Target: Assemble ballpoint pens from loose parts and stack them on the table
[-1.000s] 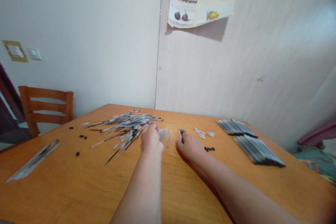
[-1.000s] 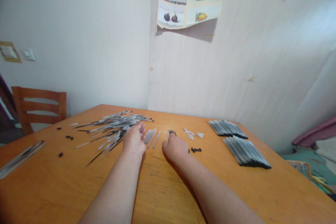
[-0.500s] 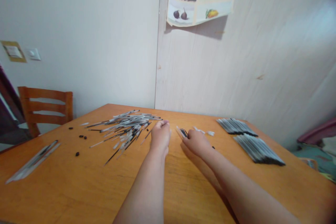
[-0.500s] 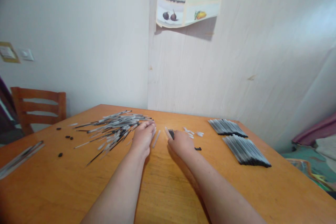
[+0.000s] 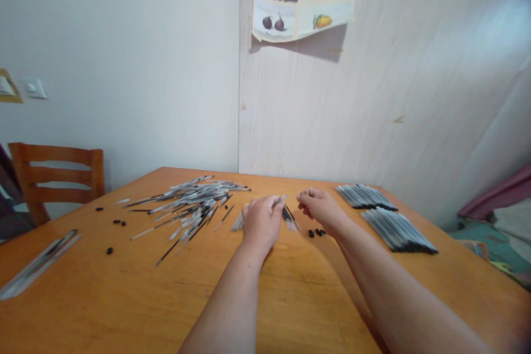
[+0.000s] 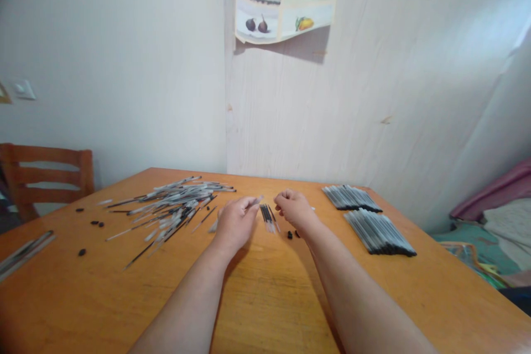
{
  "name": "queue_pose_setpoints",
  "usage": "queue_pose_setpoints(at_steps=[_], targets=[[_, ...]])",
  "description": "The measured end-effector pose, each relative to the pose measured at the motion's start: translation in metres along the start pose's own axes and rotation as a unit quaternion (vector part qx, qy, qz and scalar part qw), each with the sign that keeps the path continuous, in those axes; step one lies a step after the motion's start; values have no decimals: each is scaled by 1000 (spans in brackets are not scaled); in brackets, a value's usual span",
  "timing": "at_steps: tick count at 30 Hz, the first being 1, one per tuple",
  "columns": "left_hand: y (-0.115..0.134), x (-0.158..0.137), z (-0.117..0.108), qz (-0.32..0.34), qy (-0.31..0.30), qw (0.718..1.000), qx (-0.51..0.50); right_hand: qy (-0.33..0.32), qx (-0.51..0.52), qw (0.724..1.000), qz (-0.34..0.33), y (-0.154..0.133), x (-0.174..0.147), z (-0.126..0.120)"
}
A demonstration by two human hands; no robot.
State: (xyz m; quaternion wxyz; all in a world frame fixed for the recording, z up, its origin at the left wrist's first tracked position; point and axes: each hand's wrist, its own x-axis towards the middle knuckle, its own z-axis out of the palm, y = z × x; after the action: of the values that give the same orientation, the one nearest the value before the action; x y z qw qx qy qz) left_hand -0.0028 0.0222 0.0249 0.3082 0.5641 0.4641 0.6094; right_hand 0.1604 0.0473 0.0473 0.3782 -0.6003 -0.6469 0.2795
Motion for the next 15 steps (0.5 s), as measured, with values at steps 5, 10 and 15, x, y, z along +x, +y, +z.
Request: queue_pose_setpoints(at_steps=[5, 10, 15], targets=[[-3, 6, -2, -86, 85, 989, -86, -3, -292, 956, 26, 24, 28, 13], [-8, 8, -3, -80, 87, 990, -77, -40, -342, 938, 47, 24, 42, 27], [-16, 11, -3, -20, 68, 997, -33, -77, -379, 920, 58, 23, 54, 33]])
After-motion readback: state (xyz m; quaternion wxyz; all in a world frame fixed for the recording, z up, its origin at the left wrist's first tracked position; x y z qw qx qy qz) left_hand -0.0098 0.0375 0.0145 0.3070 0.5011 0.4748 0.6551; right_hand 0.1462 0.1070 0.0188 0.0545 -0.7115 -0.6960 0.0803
